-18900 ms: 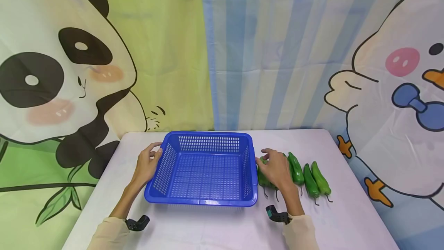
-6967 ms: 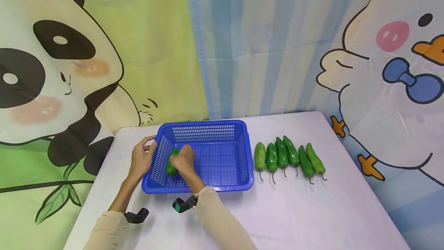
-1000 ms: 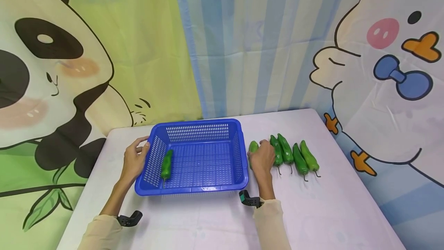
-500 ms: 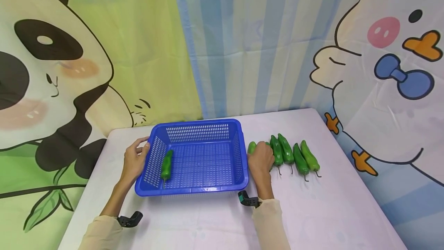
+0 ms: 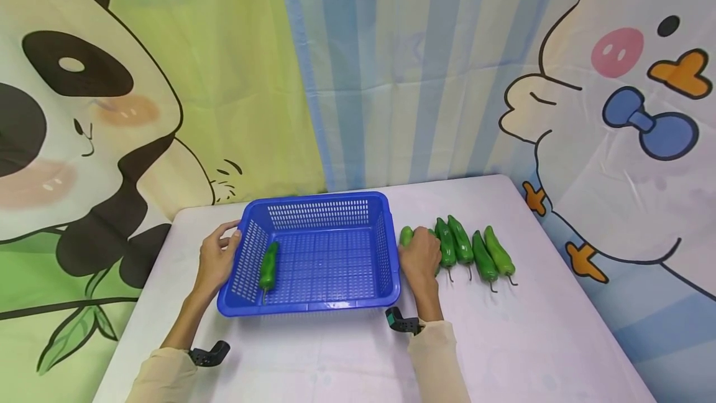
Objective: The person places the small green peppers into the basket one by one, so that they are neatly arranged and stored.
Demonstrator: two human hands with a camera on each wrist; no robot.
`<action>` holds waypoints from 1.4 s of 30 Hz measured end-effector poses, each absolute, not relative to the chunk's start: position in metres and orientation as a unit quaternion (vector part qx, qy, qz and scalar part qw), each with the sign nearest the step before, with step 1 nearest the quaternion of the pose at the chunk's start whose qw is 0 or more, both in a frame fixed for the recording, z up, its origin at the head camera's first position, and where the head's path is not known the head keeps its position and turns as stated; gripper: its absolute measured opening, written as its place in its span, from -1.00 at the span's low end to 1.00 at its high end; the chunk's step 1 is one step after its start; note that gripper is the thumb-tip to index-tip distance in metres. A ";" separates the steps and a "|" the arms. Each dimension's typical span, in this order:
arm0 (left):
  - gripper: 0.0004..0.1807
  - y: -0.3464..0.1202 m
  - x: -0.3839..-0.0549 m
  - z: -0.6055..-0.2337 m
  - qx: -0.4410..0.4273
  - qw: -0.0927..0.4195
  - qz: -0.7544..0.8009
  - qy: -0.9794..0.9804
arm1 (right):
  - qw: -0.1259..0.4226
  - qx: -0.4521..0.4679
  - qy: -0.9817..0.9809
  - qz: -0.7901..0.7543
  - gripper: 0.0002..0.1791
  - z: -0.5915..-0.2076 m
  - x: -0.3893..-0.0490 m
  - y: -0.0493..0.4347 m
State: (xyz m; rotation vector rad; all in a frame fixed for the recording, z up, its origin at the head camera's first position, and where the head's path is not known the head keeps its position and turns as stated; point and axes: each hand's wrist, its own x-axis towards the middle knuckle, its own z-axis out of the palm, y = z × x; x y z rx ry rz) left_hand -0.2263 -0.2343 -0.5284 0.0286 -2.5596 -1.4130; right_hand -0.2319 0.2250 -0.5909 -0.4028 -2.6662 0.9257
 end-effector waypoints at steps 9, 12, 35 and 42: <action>-0.51 -0.236 -0.226 -0.527 0.008 0.098 -0.488 -0.867 | 0.144 -0.149 -0.911 0.358 -0.40 -0.560 -0.218 0.215; -0.51 -0.235 -0.225 -0.527 0.007 0.097 -0.491 -0.866 | 0.131 -0.161 -0.903 0.376 -0.42 -0.530 -0.205 0.205; -0.55 -0.236 -0.227 -0.531 0.010 0.099 -0.486 -0.868 | 0.125 -0.169 -0.877 0.431 -0.40 -0.520 -0.200 0.210; -0.53 -0.234 -0.226 -0.527 0.011 0.096 -0.495 -0.864 | 0.137 -0.170 -0.868 0.446 -0.40 -0.511 -0.199 0.214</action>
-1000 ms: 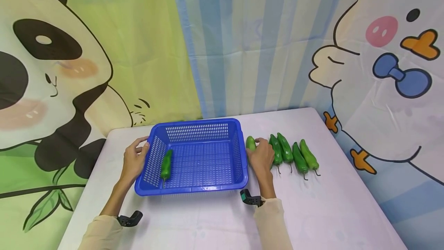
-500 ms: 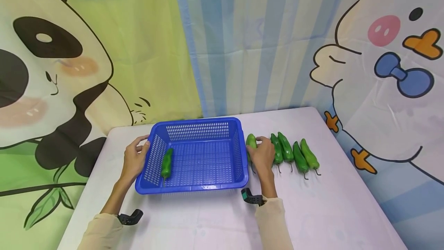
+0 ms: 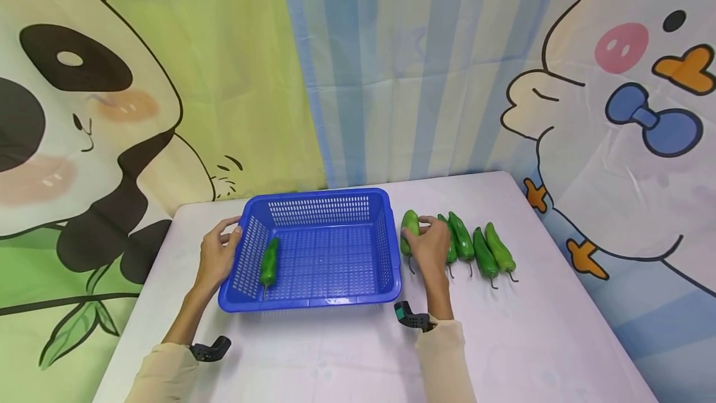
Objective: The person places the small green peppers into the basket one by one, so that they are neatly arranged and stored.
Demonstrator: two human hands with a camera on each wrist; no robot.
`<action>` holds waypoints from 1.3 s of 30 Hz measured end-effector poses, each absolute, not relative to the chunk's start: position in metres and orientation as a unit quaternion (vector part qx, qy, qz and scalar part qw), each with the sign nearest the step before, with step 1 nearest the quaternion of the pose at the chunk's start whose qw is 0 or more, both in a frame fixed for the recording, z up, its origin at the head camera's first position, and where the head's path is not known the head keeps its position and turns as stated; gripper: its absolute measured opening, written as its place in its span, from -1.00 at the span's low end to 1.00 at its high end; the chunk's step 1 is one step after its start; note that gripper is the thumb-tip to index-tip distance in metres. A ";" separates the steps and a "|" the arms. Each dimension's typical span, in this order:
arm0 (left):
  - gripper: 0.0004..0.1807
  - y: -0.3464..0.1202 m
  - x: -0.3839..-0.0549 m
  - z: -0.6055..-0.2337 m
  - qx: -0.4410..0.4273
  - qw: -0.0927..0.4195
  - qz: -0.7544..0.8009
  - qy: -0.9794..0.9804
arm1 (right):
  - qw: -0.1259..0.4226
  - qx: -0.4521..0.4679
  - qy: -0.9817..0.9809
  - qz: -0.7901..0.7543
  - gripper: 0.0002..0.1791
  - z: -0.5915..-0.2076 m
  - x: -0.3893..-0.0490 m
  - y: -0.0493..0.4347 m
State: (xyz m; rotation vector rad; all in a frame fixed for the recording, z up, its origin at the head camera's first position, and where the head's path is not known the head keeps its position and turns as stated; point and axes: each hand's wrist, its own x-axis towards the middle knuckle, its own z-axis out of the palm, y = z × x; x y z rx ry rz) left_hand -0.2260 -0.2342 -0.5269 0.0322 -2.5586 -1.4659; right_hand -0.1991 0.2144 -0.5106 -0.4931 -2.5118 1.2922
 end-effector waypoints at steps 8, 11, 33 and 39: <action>-0.55 -0.234 -0.226 -0.528 0.009 0.105 -0.492 -0.864 | 0.132 -0.186 -0.866 0.445 -0.40 -0.506 -0.198 0.217; -0.55 -0.234 -0.226 -0.527 0.006 0.108 -0.491 -0.864 | 0.132 -0.186 -0.866 0.445 -0.41 -0.504 -0.197 0.217; -0.57 -0.234 -0.226 -0.529 0.000 0.118 -0.488 -0.865 | 0.154 -0.195 -0.846 0.471 -0.42 -0.480 -0.186 0.218; -0.53 -0.235 -0.226 -0.527 -0.001 0.110 -0.492 -0.864 | 0.162 -0.192 -0.842 0.477 -0.42 -0.473 -0.183 0.216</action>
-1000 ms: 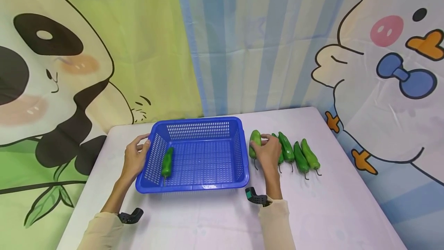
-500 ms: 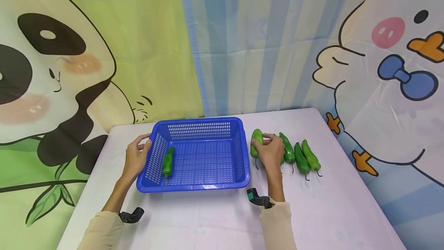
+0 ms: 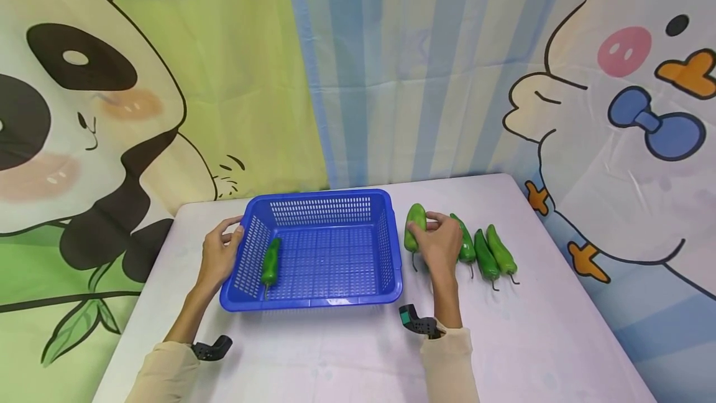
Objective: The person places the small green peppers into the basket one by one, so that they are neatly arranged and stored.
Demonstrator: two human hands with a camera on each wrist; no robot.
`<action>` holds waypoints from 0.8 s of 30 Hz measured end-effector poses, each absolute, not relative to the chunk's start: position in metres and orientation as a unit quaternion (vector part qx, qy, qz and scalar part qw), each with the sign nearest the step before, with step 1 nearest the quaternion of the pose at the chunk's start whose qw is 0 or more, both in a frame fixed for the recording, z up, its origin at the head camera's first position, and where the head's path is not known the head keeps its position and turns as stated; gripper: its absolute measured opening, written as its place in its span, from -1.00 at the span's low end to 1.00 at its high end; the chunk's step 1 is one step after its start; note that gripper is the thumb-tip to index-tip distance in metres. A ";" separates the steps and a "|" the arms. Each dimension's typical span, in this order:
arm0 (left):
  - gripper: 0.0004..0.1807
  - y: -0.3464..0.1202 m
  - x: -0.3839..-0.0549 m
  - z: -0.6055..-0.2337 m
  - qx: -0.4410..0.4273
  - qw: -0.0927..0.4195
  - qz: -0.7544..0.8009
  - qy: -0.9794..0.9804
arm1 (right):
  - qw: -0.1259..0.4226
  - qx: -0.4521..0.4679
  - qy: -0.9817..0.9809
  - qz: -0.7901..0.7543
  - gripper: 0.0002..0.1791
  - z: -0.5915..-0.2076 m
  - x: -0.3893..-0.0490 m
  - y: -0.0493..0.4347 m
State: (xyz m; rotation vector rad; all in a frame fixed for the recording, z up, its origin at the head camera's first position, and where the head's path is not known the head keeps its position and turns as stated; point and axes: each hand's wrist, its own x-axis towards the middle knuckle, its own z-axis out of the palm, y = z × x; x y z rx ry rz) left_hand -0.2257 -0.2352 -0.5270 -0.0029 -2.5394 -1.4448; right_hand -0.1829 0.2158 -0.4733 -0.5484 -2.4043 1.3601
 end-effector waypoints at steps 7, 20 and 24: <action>-0.57 -0.235 -0.227 -0.529 0.004 0.115 -0.493 -0.863 | 0.173 -0.197 -0.835 0.484 -0.42 -0.468 -0.181 0.214; -0.56 -0.234 -0.229 -0.530 0.008 0.111 -0.496 -0.861 | 0.171 -0.208 -0.825 0.496 -0.45 -0.460 -0.178 0.209; -0.54 -0.233 -0.228 -0.528 0.010 0.109 -0.501 -0.859 | 0.168 -0.204 -0.828 0.495 -0.44 -0.457 -0.176 0.207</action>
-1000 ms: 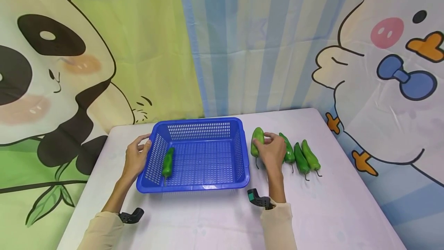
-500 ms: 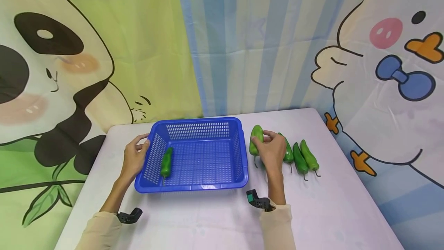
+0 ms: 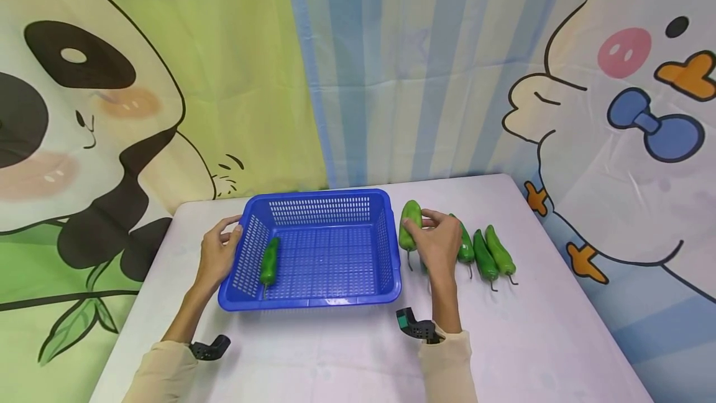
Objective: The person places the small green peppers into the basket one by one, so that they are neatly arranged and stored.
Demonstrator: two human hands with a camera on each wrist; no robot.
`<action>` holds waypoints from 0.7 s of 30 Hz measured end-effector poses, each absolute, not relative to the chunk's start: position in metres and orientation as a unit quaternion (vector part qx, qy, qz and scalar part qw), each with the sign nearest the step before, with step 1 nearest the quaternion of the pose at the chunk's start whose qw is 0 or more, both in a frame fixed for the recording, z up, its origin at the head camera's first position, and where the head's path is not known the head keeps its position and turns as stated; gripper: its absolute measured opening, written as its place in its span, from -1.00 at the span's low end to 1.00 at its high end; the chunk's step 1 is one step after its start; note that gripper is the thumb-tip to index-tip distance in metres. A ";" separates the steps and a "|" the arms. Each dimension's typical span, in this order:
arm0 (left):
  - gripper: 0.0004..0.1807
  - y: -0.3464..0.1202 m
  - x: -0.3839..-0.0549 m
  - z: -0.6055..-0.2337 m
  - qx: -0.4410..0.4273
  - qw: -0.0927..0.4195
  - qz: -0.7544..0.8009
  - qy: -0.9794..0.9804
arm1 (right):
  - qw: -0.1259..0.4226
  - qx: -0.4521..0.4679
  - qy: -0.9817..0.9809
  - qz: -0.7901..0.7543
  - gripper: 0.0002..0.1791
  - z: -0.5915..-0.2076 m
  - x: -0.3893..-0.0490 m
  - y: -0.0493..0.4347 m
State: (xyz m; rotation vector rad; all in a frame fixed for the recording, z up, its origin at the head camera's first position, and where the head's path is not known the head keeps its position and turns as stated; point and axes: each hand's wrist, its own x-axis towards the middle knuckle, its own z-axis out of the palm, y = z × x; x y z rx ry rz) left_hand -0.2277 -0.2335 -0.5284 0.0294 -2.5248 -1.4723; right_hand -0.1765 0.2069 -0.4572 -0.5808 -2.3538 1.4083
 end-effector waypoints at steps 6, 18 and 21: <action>-0.53 -0.234 -0.227 -0.527 0.007 0.109 -0.495 -0.862 | 0.170 -0.190 -0.823 0.508 -0.43 -0.449 -0.174 0.201; -0.57 -0.234 -0.227 -0.528 0.005 0.112 -0.492 -0.863 | 0.187 -0.147 -0.819 0.522 -0.46 -0.443 -0.172 0.186; -0.57 -0.234 -0.227 -0.528 0.006 0.111 -0.491 -0.864 | 0.191 -0.129 -0.816 0.529 -0.45 -0.444 -0.172 0.182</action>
